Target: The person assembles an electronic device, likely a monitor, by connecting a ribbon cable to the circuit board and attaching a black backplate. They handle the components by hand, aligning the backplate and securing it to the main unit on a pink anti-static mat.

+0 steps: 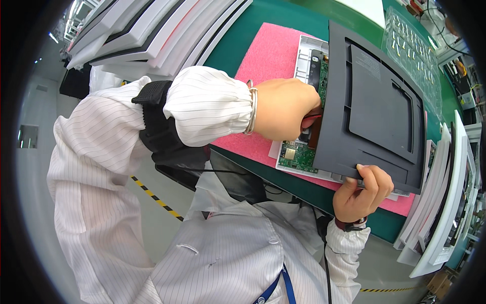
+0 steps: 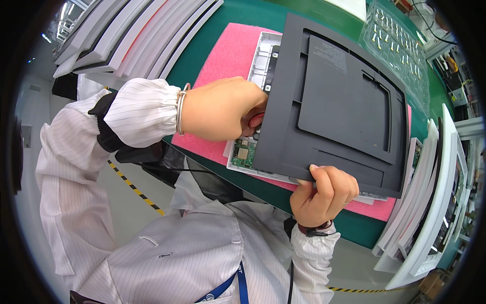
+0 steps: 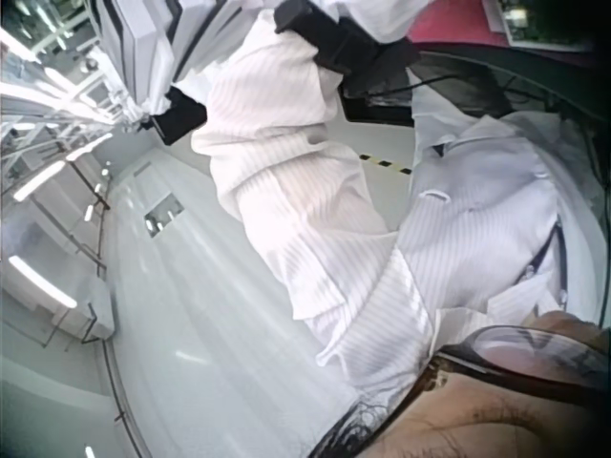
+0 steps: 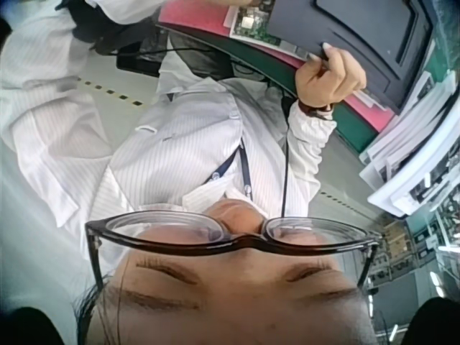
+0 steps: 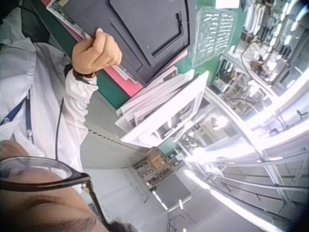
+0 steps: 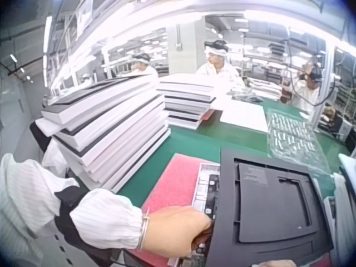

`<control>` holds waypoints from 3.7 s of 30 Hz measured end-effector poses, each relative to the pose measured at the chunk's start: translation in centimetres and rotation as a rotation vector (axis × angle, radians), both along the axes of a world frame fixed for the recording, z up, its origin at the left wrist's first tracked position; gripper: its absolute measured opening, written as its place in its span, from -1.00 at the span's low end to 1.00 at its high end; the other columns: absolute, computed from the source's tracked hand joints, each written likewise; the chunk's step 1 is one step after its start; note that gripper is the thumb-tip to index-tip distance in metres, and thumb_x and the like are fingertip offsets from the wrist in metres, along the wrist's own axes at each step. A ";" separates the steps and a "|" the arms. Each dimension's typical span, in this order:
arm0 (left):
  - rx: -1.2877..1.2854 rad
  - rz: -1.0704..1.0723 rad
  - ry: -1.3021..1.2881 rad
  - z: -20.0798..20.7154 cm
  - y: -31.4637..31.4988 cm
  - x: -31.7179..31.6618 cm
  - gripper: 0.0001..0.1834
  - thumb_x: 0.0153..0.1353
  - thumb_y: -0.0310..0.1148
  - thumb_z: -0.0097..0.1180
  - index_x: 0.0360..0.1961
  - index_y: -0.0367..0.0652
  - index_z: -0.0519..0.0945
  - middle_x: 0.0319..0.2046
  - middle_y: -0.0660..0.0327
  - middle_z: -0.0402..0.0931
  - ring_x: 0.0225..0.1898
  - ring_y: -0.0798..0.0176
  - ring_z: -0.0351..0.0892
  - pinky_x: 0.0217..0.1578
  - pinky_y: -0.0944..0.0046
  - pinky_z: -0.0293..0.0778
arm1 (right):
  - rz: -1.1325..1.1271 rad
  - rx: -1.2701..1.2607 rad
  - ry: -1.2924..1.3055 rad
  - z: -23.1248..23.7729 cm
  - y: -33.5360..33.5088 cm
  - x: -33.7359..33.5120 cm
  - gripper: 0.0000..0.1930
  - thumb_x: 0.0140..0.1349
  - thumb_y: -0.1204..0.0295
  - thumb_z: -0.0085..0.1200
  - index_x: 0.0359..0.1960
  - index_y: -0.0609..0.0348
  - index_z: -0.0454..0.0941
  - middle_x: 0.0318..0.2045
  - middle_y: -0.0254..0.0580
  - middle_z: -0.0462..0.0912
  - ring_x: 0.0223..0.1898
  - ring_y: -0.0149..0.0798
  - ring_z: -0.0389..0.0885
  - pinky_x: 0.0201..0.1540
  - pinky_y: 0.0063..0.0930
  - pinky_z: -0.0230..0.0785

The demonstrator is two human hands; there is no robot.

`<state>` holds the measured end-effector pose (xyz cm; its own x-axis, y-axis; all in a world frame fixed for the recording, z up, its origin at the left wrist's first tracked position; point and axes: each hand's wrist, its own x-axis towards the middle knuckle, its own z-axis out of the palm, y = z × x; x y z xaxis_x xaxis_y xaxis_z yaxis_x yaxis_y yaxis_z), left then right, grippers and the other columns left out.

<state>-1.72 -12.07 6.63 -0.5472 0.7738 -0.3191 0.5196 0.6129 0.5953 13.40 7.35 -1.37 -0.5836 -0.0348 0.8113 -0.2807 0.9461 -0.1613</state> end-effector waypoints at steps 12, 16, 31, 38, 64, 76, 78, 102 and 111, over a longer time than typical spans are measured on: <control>-0.120 -0.014 0.014 0.9 0.7 -0.3 -0.90 -0.08 -0.57 0.15 -0.51 -0.23 0.47 -0.54 0.06 0.52 -0.45 0.03 0.56 -0.41 0.11 0.44 | 0.008 -0.005 0.012 -0.1 -0.2 -0.1 -0.76 0.35 0.24 0.03 -0.23 0.16 0.54 -0.31 -0.22 0.54 -0.27 -0.21 0.46 -0.13 -0.27 0.26; -0.147 0.026 0.005 0.4 1.1 -0.5 -0.89 -0.10 -0.57 0.16 -0.50 -0.23 0.49 -0.53 0.08 0.54 -0.42 0.04 0.58 -0.40 0.13 0.45 | 0.001 0.000 0.020 -0.2 -0.2 -0.4 -0.76 0.33 0.24 0.06 -0.23 0.17 0.55 -0.32 -0.21 0.54 -0.28 -0.20 0.46 -0.14 -0.28 0.25; -0.133 0.024 0.044 0.0 0.9 -0.5 -0.81 -0.10 -0.44 0.30 -0.43 -0.23 0.56 -0.43 0.04 0.61 -0.34 0.04 0.63 -0.32 0.14 0.51 | 0.043 -0.025 0.075 -0.1 -0.3 -0.9 -0.79 0.24 0.26 0.16 -0.24 0.13 0.55 -0.30 -0.28 0.54 -0.27 -0.22 0.48 -0.13 -0.30 0.19; -0.084 0.101 -0.049 -0.7 0.2 -0.6 -0.83 -0.09 -0.58 0.25 -0.46 -0.32 0.50 -0.46 0.15 0.65 -0.33 0.24 0.68 -0.32 0.25 0.53 | 0.066 -0.053 0.082 0.1 -0.6 -0.7 -0.77 0.11 0.31 0.25 -0.25 0.11 0.55 -0.30 -0.30 0.54 -0.24 -0.22 0.49 -0.08 -0.29 0.19; -0.230 0.029 0.163 1.2 0.8 1.1 -0.85 -0.16 -0.55 0.29 -0.48 -0.18 0.62 -0.47 0.19 0.64 -0.35 0.13 0.64 -0.31 0.17 0.51 | 0.041 -0.070 0.095 0.0 -0.7 -0.9 -0.79 0.19 0.28 0.19 -0.27 0.12 0.55 -0.30 -0.31 0.53 -0.24 -0.23 0.49 -0.07 -0.29 0.19; -0.037 0.066 0.101 -0.1 -0.3 1.6 -0.79 -0.13 -0.57 0.25 -0.39 -0.24 0.56 -0.48 0.12 0.62 -0.37 0.12 0.64 -0.32 0.21 0.50 | 0.038 -0.060 0.065 0.0 -0.7 -0.9 -0.79 0.19 0.28 0.19 -0.26 0.13 0.56 -0.30 -0.31 0.54 -0.24 -0.22 0.49 -0.08 -0.28 0.20; 0.014 0.005 0.051 -0.3 -0.2 0.8 -0.79 -0.14 -0.57 0.25 -0.41 -0.25 0.54 -0.50 0.12 0.60 -0.40 0.11 0.62 -0.33 0.20 0.50 | 0.023 -0.055 0.056 0.0 -0.7 -1.0 -0.79 0.18 0.28 0.19 -0.26 0.13 0.56 -0.30 -0.30 0.54 -0.23 -0.22 0.49 -0.07 -0.28 0.20; -0.019 -0.038 -0.007 -0.3 -0.6 0.8 -0.67 -0.17 -0.45 0.36 -0.31 -0.20 0.56 -0.48 0.18 0.65 -0.34 0.09 0.65 -0.28 0.16 0.46 | 0.050 -0.077 -0.069 0.2 -0.5 -0.6 -0.77 0.06 0.38 0.27 -0.25 0.13 0.57 -0.29 -0.31 0.54 -0.23 -0.21 0.47 -0.06 -0.29 0.17; 0.180 0.234 0.487 -0.4 -3.2 6.6 -0.67 -0.11 -0.41 0.36 -0.28 -0.10 0.52 -0.25 0.34 0.61 -0.16 0.14 0.45 -0.14 0.16 0.25 | 0.094 -0.161 -0.229 1.9 -0.7 -0.7 -0.75 -0.07 0.52 0.30 -0.30 0.24 0.60 -0.29 -0.20 0.55 -0.21 -0.12 0.49 -0.06 -0.19 0.25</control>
